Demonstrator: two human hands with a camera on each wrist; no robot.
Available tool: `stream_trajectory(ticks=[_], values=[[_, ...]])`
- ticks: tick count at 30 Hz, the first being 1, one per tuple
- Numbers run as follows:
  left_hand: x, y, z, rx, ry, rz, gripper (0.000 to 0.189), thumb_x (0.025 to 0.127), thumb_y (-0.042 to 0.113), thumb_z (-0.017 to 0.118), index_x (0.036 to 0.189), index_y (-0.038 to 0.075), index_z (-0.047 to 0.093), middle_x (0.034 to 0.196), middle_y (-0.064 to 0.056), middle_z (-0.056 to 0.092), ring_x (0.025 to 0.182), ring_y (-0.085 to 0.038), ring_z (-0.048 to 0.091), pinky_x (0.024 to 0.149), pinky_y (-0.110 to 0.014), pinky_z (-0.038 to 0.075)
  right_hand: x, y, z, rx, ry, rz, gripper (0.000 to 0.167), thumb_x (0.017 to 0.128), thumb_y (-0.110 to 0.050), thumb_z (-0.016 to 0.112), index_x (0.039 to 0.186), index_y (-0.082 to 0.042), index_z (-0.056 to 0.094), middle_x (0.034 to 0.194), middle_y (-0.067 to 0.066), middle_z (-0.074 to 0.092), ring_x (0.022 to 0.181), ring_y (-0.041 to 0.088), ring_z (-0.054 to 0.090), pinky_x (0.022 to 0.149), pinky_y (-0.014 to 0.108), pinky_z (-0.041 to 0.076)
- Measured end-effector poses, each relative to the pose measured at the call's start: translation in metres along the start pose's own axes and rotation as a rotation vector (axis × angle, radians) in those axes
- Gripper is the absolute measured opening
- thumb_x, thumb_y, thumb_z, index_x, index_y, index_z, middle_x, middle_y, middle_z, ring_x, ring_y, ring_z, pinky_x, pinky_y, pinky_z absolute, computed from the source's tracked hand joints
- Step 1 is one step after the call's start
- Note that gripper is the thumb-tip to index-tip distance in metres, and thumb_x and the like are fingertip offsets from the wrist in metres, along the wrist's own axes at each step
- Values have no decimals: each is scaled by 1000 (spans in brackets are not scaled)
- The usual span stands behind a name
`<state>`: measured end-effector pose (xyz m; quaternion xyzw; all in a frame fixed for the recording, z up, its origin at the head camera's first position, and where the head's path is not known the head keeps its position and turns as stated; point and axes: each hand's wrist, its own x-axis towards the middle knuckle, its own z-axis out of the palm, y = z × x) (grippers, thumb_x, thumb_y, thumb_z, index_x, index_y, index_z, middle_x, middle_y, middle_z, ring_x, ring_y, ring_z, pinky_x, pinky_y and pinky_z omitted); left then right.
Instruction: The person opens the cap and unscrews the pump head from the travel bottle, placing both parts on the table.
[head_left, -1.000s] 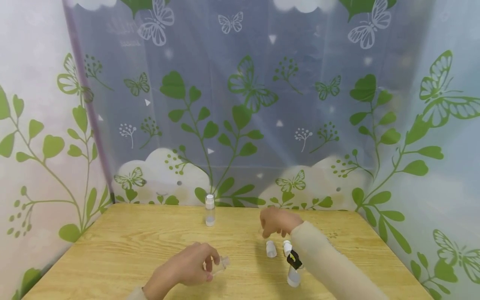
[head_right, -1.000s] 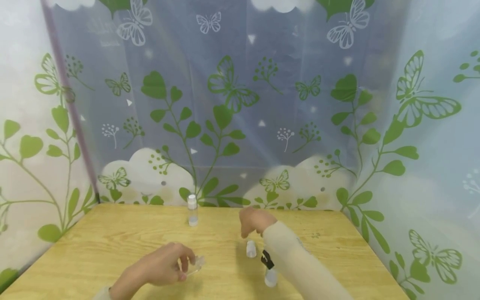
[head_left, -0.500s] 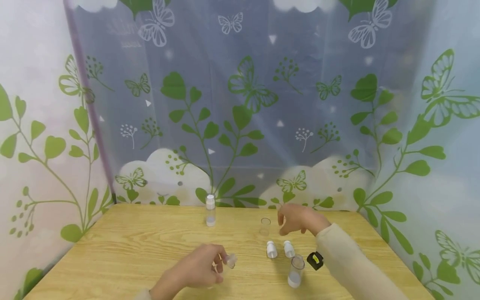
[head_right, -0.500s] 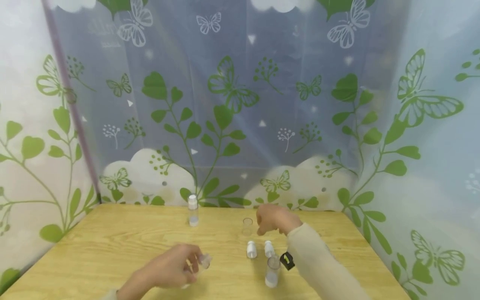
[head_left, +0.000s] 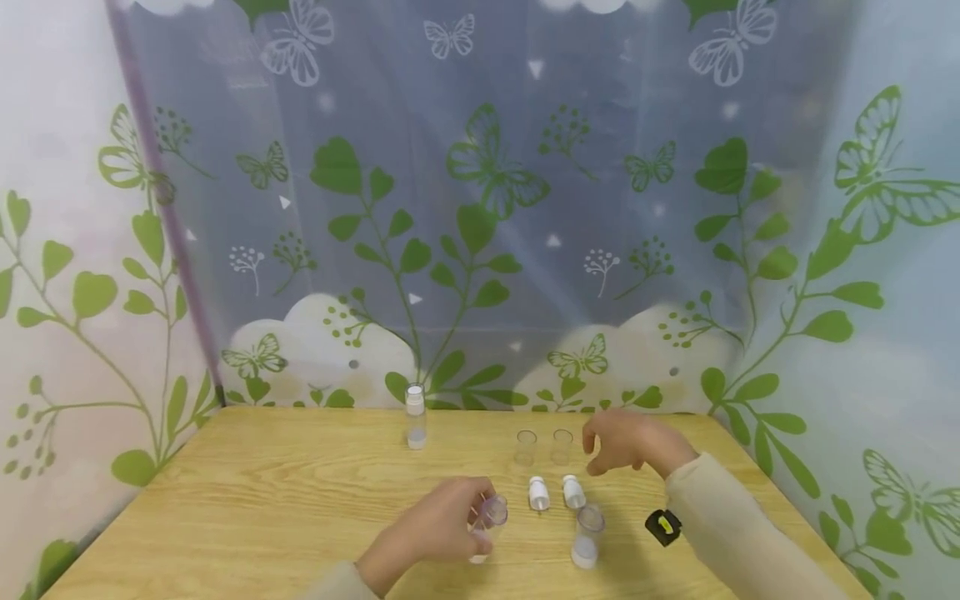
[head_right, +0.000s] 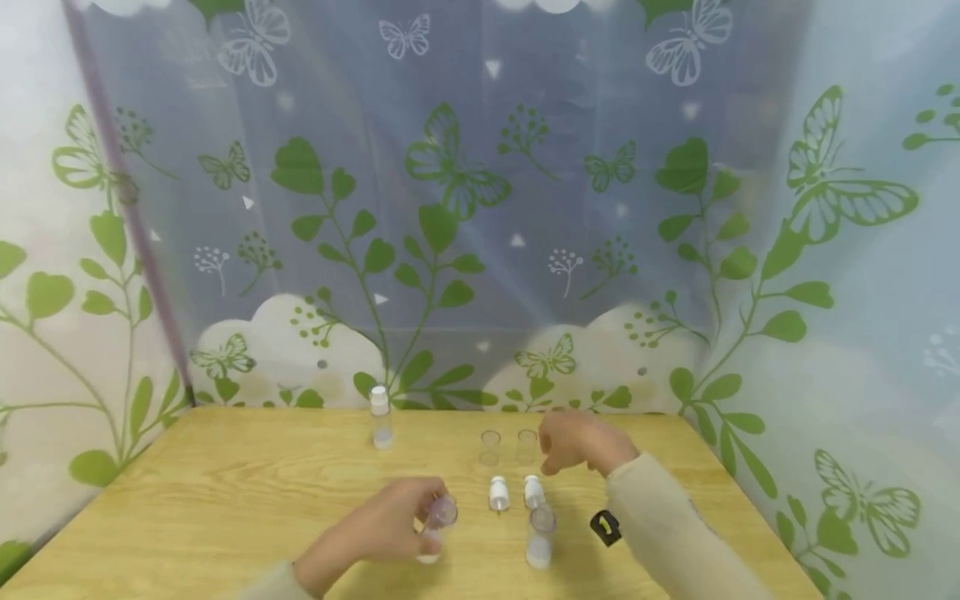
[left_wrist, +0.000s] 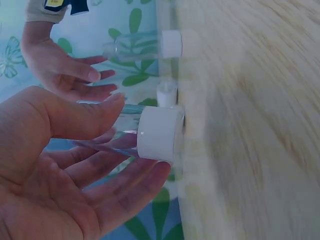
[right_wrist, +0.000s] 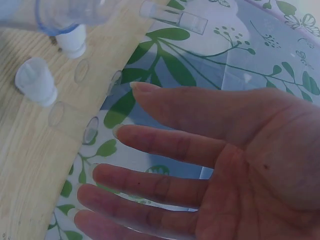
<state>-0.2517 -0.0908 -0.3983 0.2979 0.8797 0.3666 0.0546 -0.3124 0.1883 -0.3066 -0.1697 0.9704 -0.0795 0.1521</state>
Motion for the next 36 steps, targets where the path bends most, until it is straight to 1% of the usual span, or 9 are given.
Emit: stream_trajectory(ticks=[5, 10, 12, 14, 19, 21, 28, 33, 36], values=[[15, 4, 15, -50, 6, -17, 34, 74, -3, 84, 101, 9, 68, 97, 2, 72, 86, -9, 67, 77, -23, 57, -3, 7, 5, 10, 0, -9, 25, 88, -19, 81, 110, -9, 72, 122, 13, 65, 68, 19, 62, 58, 35, 56], [23, 7, 24, -32, 20, -20, 34, 72, -2, 87, 98, 10, 69, 94, 2, 72, 82, -6, 64, 73, -20, 54, -6, 11, 10, 20, -3, 6, 27, 86, -17, 83, 109, -10, 71, 107, 7, 67, 68, 19, 62, 59, 35, 55], [25, 8, 26, -24, 26, -17, 34, 71, -1, 88, 97, 9, 69, 92, 2, 72, 79, -5, 63, 71, -20, 53, -7, 13, 12, 29, -6, 18, 27, 84, -16, 84, 107, -11, 71, 104, 6, 67, 69, 21, 62, 59, 35, 54], [28, 10, 28, -22, 32, -16, 34, 70, -2, 88, 96, 9, 69, 90, 3, 71, 78, -4, 61, 70, -19, 53, -6, 16, 15, 31, -16, 24, 26, 84, -14, 84, 106, -11, 70, 107, 7, 66, 71, 22, 62, 60, 36, 54], [34, 11, 34, -36, 27, -13, 35, 69, -2, 89, 98, 6, 70, 90, 1, 72, 76, -3, 61, 70, -18, 53, -5, 24, 22, 49, -36, 43, 24, 86, -16, 82, 106, -11, 69, 128, 13, 62, 82, 22, 63, 64, 40, 57], [36, 11, 37, -37, 28, -14, 35, 69, -3, 88, 98, 5, 71, 89, 1, 72, 76, -3, 60, 69, -17, 53, -5, 28, 24, 51, -35, 43, 25, 87, -18, 81, 108, -10, 69, 132, 15, 61, 83, 21, 62, 65, 41, 58], [42, 13, 43, -20, 41, -13, 33, 69, -2, 88, 96, 5, 70, 88, 0, 72, 75, -4, 60, 66, -17, 51, -7, 37, 31, 33, -27, 31, 29, 93, -22, 76, 115, -7, 67, 129, 16, 63, 73, 21, 58, 64, 38, 51], [43, 13, 46, -17, 32, -17, 33, 72, -1, 88, 98, 5, 68, 92, -2, 73, 77, -4, 62, 69, -16, 52, -8, 43, 34, 35, -51, 34, 28, 94, -23, 75, 115, -7, 67, 129, 15, 64, 75, 23, 59, 65, 41, 52], [45, 13, 48, -5, 30, -21, 34, 73, 0, 88, 100, 5, 68, 92, -2, 73, 78, -4, 63, 70, -16, 53, -6, 47, 36, 11, -46, 0, 29, 94, -23, 74, 116, -5, 67, 126, 17, 65, 88, 30, 65, 76, 49, 56]])
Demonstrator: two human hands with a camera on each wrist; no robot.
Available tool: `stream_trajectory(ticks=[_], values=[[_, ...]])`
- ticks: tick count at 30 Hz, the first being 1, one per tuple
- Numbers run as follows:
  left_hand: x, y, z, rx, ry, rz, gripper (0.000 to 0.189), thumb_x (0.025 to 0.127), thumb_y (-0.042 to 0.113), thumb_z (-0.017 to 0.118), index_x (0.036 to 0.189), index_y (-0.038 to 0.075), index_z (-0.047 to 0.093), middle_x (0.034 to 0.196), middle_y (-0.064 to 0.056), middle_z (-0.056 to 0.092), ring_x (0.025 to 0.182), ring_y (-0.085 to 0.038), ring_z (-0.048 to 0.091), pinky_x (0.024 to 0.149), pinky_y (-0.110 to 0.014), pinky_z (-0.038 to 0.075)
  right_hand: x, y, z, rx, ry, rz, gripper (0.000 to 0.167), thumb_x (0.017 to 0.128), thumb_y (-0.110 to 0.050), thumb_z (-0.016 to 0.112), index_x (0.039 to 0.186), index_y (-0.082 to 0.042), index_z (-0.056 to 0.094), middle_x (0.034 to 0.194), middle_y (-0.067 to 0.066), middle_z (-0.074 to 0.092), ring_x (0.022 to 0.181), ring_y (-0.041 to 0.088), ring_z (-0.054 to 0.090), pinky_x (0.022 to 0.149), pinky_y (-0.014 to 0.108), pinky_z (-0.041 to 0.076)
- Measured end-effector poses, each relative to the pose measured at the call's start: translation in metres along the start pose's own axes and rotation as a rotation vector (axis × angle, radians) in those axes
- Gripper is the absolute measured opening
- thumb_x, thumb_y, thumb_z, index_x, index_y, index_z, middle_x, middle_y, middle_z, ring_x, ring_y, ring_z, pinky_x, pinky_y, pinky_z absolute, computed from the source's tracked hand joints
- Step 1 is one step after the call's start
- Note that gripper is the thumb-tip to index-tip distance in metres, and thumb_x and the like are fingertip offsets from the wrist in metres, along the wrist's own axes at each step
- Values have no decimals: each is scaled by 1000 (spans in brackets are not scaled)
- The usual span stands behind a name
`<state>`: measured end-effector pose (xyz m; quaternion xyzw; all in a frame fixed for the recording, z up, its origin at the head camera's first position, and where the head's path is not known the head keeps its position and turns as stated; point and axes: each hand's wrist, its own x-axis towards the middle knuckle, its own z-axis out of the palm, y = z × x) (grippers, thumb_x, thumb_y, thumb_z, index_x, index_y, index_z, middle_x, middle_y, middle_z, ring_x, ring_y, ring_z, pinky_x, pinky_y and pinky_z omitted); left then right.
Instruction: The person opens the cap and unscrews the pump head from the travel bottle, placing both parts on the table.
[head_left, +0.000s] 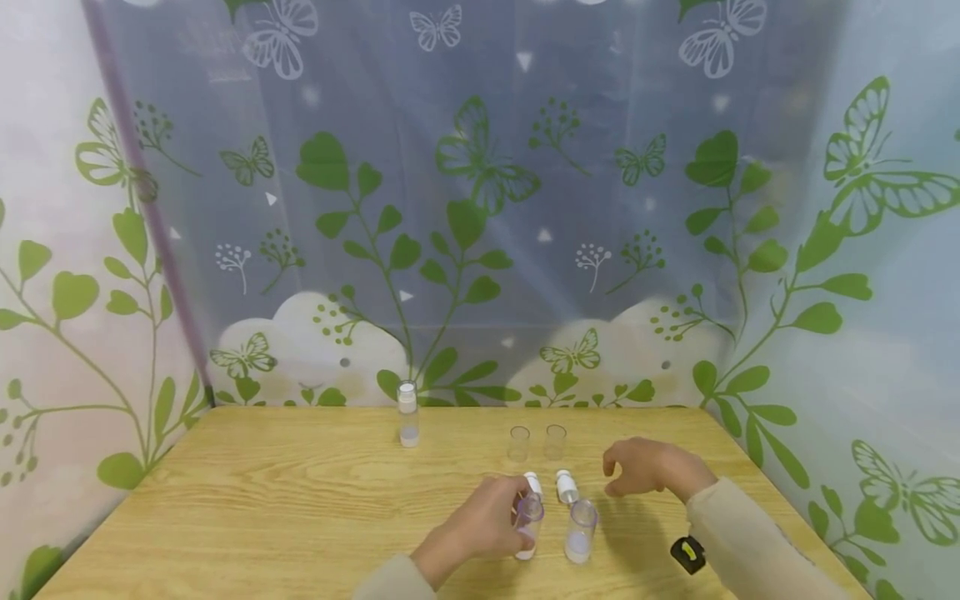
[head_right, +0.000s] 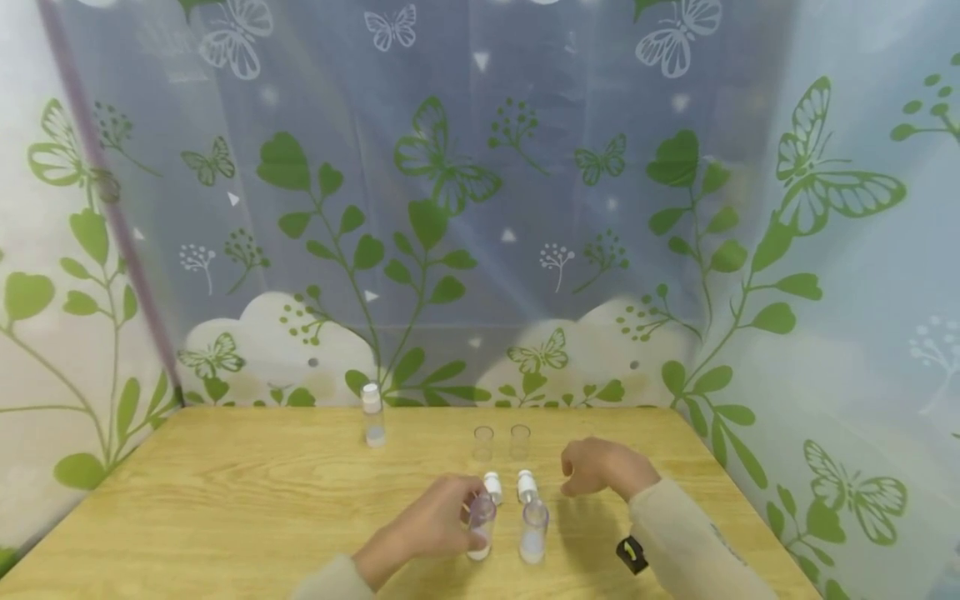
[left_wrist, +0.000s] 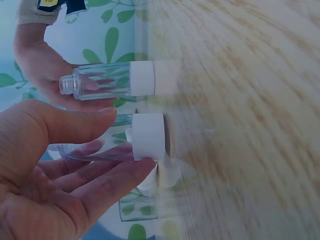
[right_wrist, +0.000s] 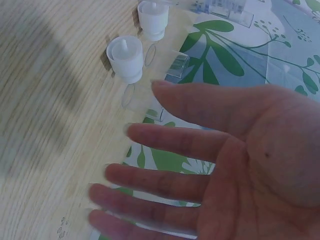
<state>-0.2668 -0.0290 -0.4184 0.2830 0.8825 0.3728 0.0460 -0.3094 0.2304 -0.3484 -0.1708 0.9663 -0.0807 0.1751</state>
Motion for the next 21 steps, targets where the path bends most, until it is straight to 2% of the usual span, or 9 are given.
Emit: stream_trajectory(ticks=[3, 5, 7, 10, 13, 21], values=[[1, 0, 1, 13, 5, -6, 35, 73, 2, 88, 101, 5, 68, 93, -3, 74, 79, -5, 65, 71, -16, 54, 2, 2, 1, 3, 23, -51, 35, 98, -24, 69, 125, -1, 64, 133, 24, 63, 115, 44, 63, 98, 62, 50], [1, 0, 3, 10, 6, -14, 35, 74, 2, 88, 102, 5, 68, 94, -3, 74, 80, -6, 66, 72, -17, 55, 2, 3, 2, 29, 42, -87, 44, 102, -25, 64, 136, 1, 58, 143, 32, 54, 133, 53, 51, 109, 69, 40], [1, 0, 3, 1, 3, -27, 36, 74, 3, 88, 103, 6, 68, 95, -3, 74, 81, -8, 66, 73, -18, 55, 1, 3, 4, 61, 64, -113, 53, 106, -29, 57, 147, 2, 48, 154, 39, 39, 142, 61, 35, 113, 75, 29], [1, 0, 5, -8, 5, -38, 36, 75, 4, 88, 104, 7, 67, 94, -3, 74, 81, -8, 65, 72, -19, 55, -2, 2, 8, 82, 111, -136, 61, 109, -36, 48, 158, -2, 34, 162, 43, 17, 146, 68, 18, 112, 81, 21], [1, -1, 7, -10, 9, -36, 37, 75, 4, 88, 104, 7, 66, 95, -3, 74, 79, -7, 64, 71, -19, 54, -4, 1, 13, 64, 174, -153, 64, 110, -41, 44, 161, -6, 28, 164, 41, 8, 146, 70, 12, 110, 83, 21], [-1, -2, 7, 10, 8, -15, 39, 75, 4, 88, 107, 6, 65, 100, -6, 76, 81, -8, 68, 72, -17, 56, -9, -5, 19, 5, 296, -180, 63, 110, -42, 44, 162, -10, 28, 165, 39, 11, 145, 69, 19, 110, 81, 26]])
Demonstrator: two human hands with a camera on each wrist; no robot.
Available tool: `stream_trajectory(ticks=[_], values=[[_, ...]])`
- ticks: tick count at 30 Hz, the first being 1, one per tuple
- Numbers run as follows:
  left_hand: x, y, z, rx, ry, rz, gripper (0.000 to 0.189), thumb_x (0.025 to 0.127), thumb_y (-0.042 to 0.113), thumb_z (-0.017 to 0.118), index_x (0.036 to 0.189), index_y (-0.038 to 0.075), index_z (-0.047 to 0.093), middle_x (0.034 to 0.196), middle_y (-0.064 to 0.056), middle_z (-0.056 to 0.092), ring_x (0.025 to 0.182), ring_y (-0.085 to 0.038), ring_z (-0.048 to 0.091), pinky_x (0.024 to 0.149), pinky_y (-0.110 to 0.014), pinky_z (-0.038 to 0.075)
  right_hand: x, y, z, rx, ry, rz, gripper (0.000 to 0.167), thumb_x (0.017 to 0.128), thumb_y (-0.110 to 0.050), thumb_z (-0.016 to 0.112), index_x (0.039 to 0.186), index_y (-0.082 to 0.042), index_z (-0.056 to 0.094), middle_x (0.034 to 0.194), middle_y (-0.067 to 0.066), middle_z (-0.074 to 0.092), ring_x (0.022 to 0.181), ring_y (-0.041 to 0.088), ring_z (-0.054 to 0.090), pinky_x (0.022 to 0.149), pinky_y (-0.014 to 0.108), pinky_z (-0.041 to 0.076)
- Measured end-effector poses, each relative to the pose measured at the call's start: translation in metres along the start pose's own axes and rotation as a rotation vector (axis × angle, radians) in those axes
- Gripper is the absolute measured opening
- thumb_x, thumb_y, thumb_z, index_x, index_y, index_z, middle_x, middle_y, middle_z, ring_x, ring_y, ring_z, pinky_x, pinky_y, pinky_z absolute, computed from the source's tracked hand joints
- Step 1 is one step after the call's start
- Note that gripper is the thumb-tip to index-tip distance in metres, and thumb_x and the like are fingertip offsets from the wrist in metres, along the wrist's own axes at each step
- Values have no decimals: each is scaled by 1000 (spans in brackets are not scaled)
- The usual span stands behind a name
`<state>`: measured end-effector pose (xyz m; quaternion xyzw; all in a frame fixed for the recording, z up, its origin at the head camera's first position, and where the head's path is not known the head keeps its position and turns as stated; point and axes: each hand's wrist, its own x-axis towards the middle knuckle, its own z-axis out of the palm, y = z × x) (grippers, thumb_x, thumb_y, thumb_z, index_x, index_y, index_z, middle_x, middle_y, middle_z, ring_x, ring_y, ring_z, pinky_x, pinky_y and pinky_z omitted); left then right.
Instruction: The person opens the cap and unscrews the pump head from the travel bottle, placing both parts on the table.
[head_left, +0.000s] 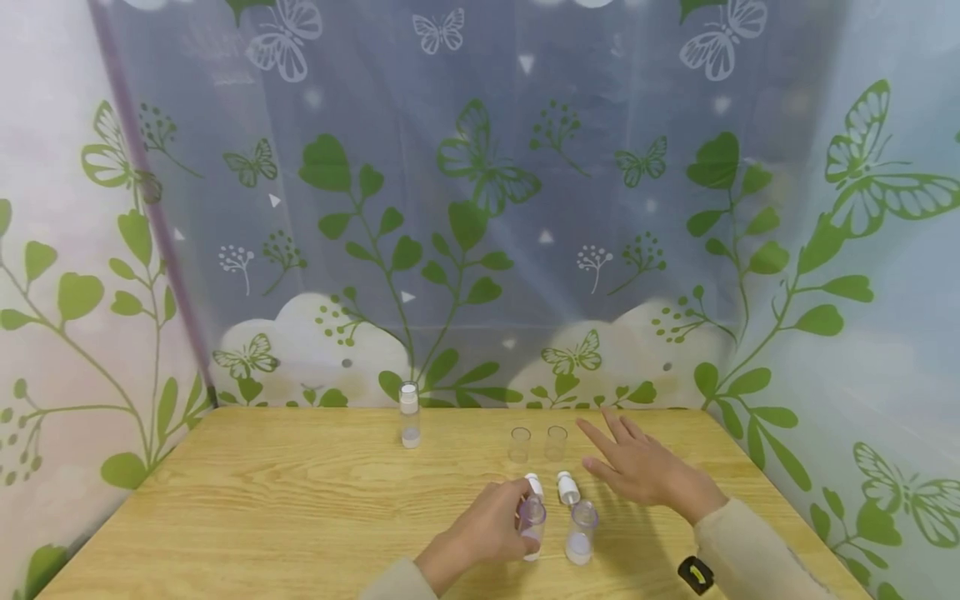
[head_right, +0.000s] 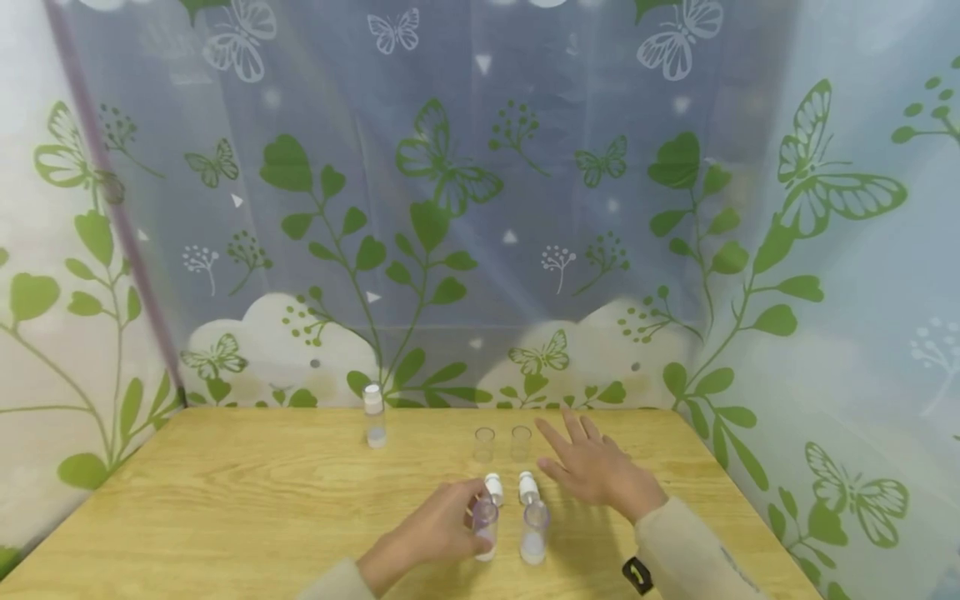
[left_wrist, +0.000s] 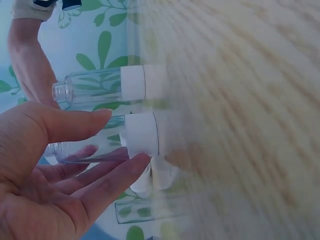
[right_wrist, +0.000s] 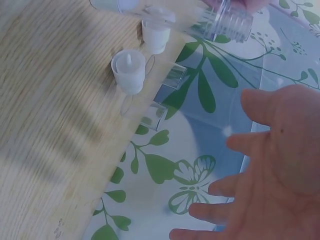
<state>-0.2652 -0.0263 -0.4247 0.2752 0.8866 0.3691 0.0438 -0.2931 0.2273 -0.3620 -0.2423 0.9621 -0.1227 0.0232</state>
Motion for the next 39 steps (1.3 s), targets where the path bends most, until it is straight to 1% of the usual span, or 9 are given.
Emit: stream_trajectory(ticks=[7, 11, 15, 20, 22, 28, 34, 37, 39], values=[[-8, 0, -10, 9, -21, -22, 46, 73, 5, 89, 112, 5, 66, 106, -9, 74, 90, -17, 71, 77, -21, 57, -3, -5, 2, -49, 88, -33, 63, 110, -44, 44, 161, -10, 32, 165, 37, 16, 145, 66, 26, 110, 78, 30], [-17, -1, -22, 75, -18, -36, 41, 82, 10, 83, 119, 6, 66, 114, -12, 72, 104, -26, 70, 84, -31, 59, -4, -7, 4, -76, 148, -48, 61, 110, -43, 44, 161, -11, 34, 166, 35, 17, 146, 63, 28, 110, 77, 32], [-25, -7, -37, 147, -15, -48, 40, 92, 17, 75, 129, 6, 62, 127, -15, 69, 117, -32, 67, 94, -43, 58, -3, -9, 4, -92, 198, -69, 60, 110, -42, 45, 160, -11, 36, 166, 35, 20, 145, 62, 31, 108, 76, 35], [-34, -19, -53, 184, -4, -71, 46, 98, 22, 70, 137, 4, 57, 138, -18, 64, 125, -37, 62, 103, -53, 53, -4, -16, 2, -100, 235, -87, 59, 109, -41, 46, 160, -11, 37, 165, 35, 23, 144, 61, 34, 108, 75, 37], [-38, -23, -59, 187, 10, -70, 46, 98, 22, 68, 138, 2, 56, 138, -21, 63, 126, -39, 61, 103, -56, 52, -4, -20, 2, -98, 245, -99, 59, 109, -40, 46, 159, -12, 37, 164, 35, 24, 144, 62, 34, 109, 74, 36], [-45, -35, -78, 148, 85, -71, 43, 97, 17, 70, 133, -3, 57, 131, -28, 64, 120, -46, 62, 98, -63, 52, -5, -31, -1, -88, 261, -138, 58, 109, -40, 47, 160, -13, 37, 164, 35, 23, 145, 62, 31, 112, 74, 33], [-43, -50, -96, 171, 217, -128, 42, 95, 15, 71, 132, -2, 59, 129, -27, 66, 119, -46, 64, 97, -62, 53, -3, -41, -4, -92, 269, -154, 59, 109, -40, 48, 160, -14, 37, 166, 32, 23, 148, 58, 31, 113, 72, 34], [-41, -58, -103, 190, 279, -157, 44, 95, 13, 72, 133, -4, 59, 132, -27, 65, 122, -46, 63, 100, -61, 52, -1, -46, -6, -83, 266, -173, 58, 109, -40, 48, 160, -13, 37, 166, 32, 25, 147, 58, 32, 113, 71, 35], [-39, -66, -107, 198, 305, -178, 46, 95, 12, 71, 135, -6, 57, 136, -28, 63, 126, -47, 60, 103, -61, 51, 0, -50, -7, -76, 261, -191, 57, 109, -39, 48, 159, -12, 38, 165, 32, 26, 147, 58, 32, 113, 71, 35]])
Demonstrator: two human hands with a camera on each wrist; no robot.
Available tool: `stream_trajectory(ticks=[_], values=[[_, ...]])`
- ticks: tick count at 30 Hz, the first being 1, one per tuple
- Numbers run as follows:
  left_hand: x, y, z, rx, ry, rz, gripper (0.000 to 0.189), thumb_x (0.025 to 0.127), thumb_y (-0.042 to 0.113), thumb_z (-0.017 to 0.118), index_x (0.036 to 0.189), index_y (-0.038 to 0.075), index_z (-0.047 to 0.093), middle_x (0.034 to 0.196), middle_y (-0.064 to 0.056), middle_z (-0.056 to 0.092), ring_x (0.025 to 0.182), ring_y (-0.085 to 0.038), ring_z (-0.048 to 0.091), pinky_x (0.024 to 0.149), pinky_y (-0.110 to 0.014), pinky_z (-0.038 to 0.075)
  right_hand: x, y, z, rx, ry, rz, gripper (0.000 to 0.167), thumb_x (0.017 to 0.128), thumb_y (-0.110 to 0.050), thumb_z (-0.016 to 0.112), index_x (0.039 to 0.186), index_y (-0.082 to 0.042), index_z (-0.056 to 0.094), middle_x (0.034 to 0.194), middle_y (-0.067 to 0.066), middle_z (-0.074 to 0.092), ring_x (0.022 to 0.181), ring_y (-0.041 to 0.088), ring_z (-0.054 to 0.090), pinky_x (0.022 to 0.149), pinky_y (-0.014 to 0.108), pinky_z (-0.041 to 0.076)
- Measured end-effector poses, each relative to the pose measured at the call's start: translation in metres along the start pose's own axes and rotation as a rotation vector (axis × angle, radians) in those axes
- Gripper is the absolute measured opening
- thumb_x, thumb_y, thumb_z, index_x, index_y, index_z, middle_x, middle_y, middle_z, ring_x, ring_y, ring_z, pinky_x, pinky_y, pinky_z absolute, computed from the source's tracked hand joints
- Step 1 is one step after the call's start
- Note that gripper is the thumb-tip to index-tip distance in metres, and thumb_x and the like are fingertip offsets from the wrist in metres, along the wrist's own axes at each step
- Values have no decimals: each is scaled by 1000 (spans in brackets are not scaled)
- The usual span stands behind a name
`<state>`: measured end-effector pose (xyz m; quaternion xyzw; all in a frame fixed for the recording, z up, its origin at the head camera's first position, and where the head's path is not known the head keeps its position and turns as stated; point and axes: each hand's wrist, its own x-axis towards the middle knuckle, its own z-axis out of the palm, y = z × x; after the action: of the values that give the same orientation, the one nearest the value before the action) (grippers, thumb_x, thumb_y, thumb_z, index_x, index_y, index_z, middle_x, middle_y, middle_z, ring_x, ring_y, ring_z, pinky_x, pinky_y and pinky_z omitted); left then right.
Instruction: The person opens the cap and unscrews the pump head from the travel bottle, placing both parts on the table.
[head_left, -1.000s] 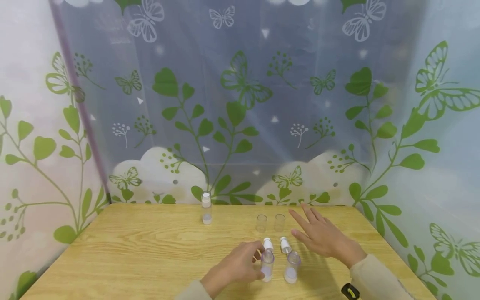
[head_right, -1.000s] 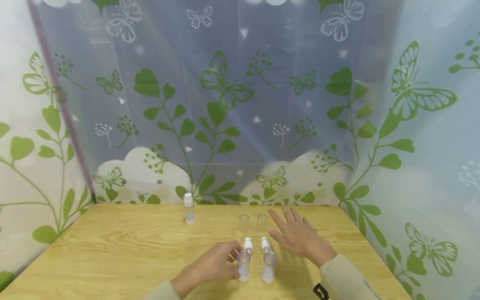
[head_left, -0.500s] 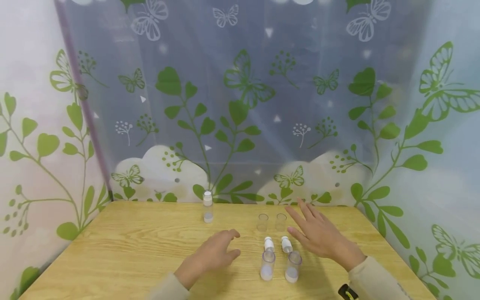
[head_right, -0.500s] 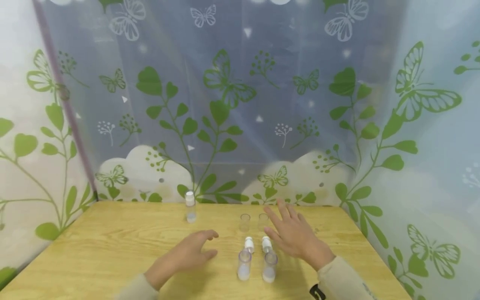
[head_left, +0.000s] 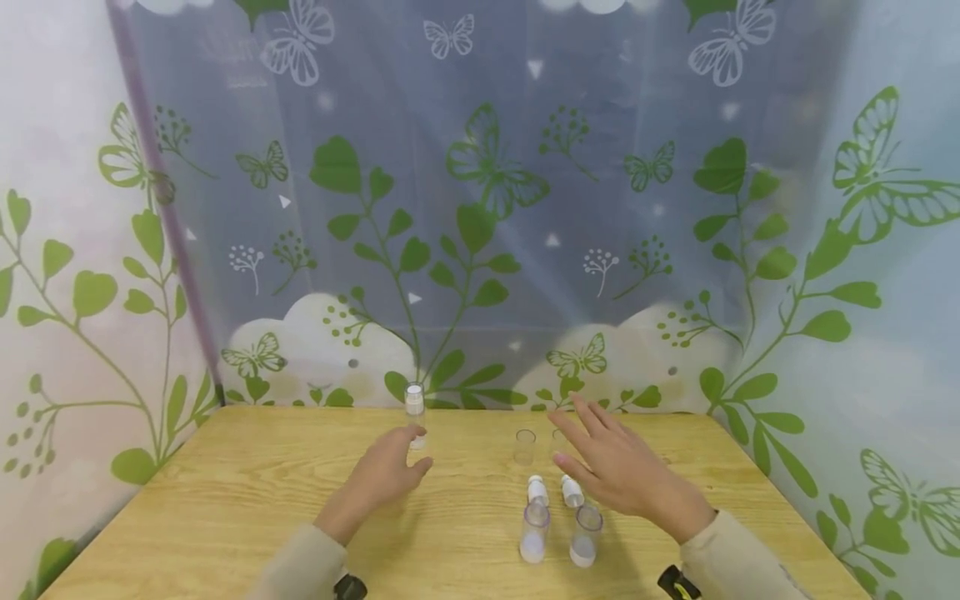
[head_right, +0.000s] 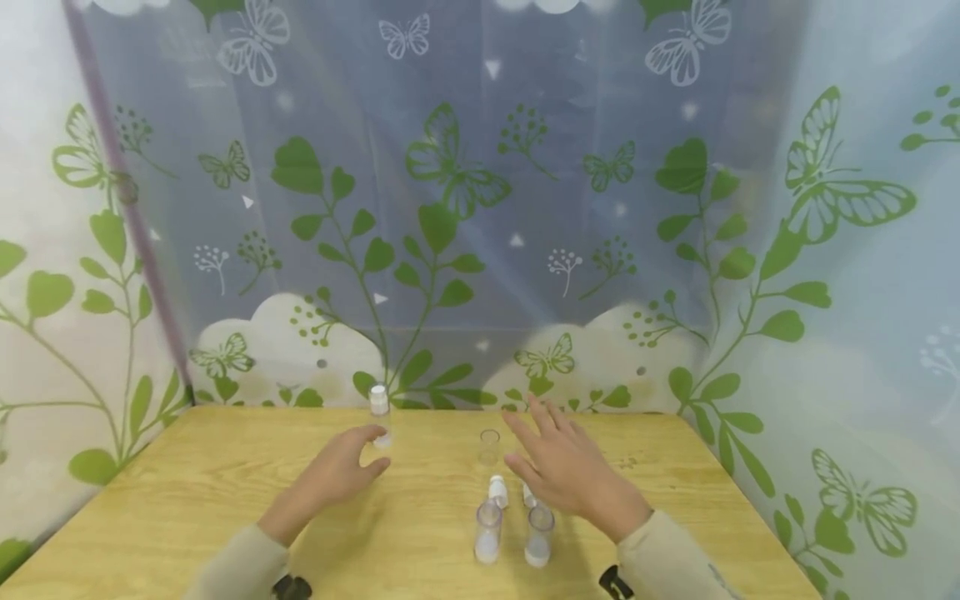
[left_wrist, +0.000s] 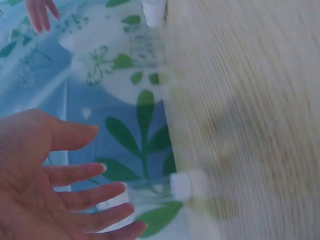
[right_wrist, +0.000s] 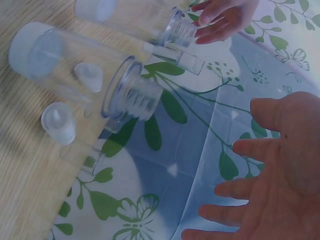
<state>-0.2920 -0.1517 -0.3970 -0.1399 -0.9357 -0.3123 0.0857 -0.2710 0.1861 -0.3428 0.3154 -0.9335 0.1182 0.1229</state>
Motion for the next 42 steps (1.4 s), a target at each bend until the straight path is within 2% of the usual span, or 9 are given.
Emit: stream_trajectory(ticks=[7, 11, 20, 25, 29, 33, 38, 42], values=[[19, -27, -6, 59, 42, -66, 52, 96, 13, 69, 138, -11, 52, 138, -33, 59, 127, -51, 58, 104, -61, 49, 7, -11, -2, 25, -49, -42, 58, 110, -39, 46, 160, -12, 37, 165, 32, 27, 148, 57, 32, 114, 70, 35], [33, -42, -9, 51, 51, -95, 53, 96, 14, 68, 138, -14, 50, 138, -35, 58, 126, -53, 57, 105, -61, 49, 11, -16, -1, 37, -84, -59, 58, 110, -40, 45, 161, -13, 35, 166, 31, 25, 150, 54, 31, 116, 68, 35], [59, -65, -1, -26, -5, -168, 61, 93, 16, 73, 139, -15, 47, 134, -38, 58, 124, -53, 59, 102, -59, 52, 16, -27, -1, 37, -88, -92, 58, 110, -40, 44, 160, -14, 36, 165, 30, 29, 150, 52, 33, 116, 66, 36], [69, -69, 4, -78, -39, -234, 60, 90, 15, 76, 136, -15, 51, 130, -35, 61, 118, -49, 62, 97, -57, 55, 18, -31, -3, 36, -89, -99, 58, 110, -41, 44, 161, -14, 35, 166, 29, 28, 150, 52, 32, 116, 66, 36], [74, -68, 7, -107, -40, -267, 54, 84, 10, 80, 127, -15, 58, 116, -31, 67, 96, -37, 70, 82, -46, 61, 18, -33, -3, 39, -98, -97, 57, 110, -41, 44, 160, -14, 36, 166, 29, 26, 150, 52, 32, 116, 66, 36], [76, -66, 10, -163, -38, -304, 52, 80, 2, 81, 124, -15, 59, 109, -30, 67, 80, -31, 71, 72, -41, 63, 18, -34, -3, 40, -104, -98, 57, 110, -41, 44, 160, -14, 36, 166, 28, 27, 151, 52, 32, 117, 65, 36], [81, -67, 13, -167, -24, -322, 54, 75, 0, 84, 122, -14, 60, 108, -29, 68, 81, -31, 71, 74, -42, 62, 18, -34, -3, 39, -103, -99, 57, 110, -41, 44, 160, -13, 37, 166, 28, 28, 150, 51, 32, 117, 65, 36], [86, -71, 17, -144, -12, -308, 54, 71, 3, 88, 117, -12, 62, 111, -27, 69, 94, -34, 69, 83, -46, 60, 18, -34, -4, 39, -104, -96, 57, 110, -41, 44, 160, -14, 37, 166, 27, 28, 150, 51, 33, 117, 65, 36]])
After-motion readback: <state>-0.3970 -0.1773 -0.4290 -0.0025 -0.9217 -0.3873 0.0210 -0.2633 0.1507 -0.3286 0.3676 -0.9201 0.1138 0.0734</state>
